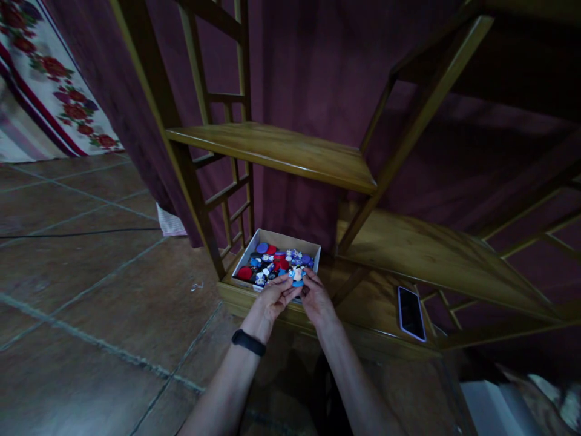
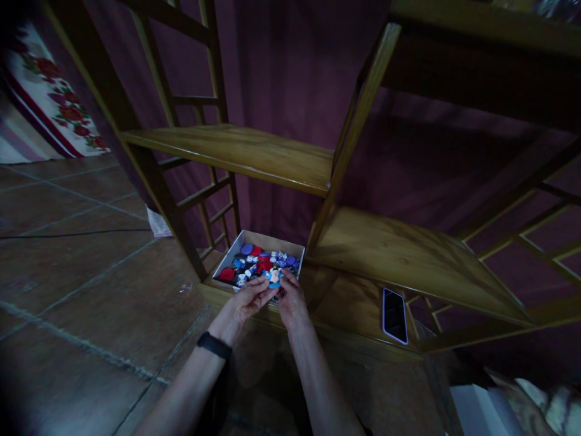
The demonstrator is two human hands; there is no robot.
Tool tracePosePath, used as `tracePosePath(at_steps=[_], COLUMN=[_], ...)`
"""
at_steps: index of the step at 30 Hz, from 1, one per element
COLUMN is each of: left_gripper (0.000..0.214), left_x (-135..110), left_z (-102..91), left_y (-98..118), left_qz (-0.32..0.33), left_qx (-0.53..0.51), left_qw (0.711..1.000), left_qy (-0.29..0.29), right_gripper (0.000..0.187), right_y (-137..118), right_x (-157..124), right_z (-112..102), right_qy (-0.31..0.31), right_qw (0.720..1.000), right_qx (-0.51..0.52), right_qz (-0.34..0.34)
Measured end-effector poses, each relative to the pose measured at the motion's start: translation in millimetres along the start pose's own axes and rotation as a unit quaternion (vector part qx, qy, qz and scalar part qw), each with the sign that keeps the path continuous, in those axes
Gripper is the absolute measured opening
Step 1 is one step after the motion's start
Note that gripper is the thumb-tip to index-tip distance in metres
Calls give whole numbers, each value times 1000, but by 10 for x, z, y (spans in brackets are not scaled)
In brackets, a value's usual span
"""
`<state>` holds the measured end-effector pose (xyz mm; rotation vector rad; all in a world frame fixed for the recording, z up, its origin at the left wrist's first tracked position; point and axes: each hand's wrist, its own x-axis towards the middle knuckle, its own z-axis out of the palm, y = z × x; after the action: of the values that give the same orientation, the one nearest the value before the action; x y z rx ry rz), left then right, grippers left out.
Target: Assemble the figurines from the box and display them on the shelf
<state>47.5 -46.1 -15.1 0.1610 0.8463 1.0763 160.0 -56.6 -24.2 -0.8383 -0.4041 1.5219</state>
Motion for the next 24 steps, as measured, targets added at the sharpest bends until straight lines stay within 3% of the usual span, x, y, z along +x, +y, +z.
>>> tracePosePath(at_steps=[11, 15, 24], left_gripper=[18, 18, 19], left_x=[-81, -98, -74], left_z=[64, 72, 80], left_y=[11, -12, -54], left_qz=[-13, -30, -16], left_qx=[-60, -65, -83], left_qw=[998, 997, 996], left_qy=[-26, -42, -19], right_gripper=[26, 19, 17], right_y=[-63, -37, -19], right_x=[-25, -12, 17], right_z=[56, 46, 19], right_qy=[28, 39, 21], right_qw=[994, 995, 998], right_qx=[-82, -55, -37], right_qz=[-71, -69, -50])
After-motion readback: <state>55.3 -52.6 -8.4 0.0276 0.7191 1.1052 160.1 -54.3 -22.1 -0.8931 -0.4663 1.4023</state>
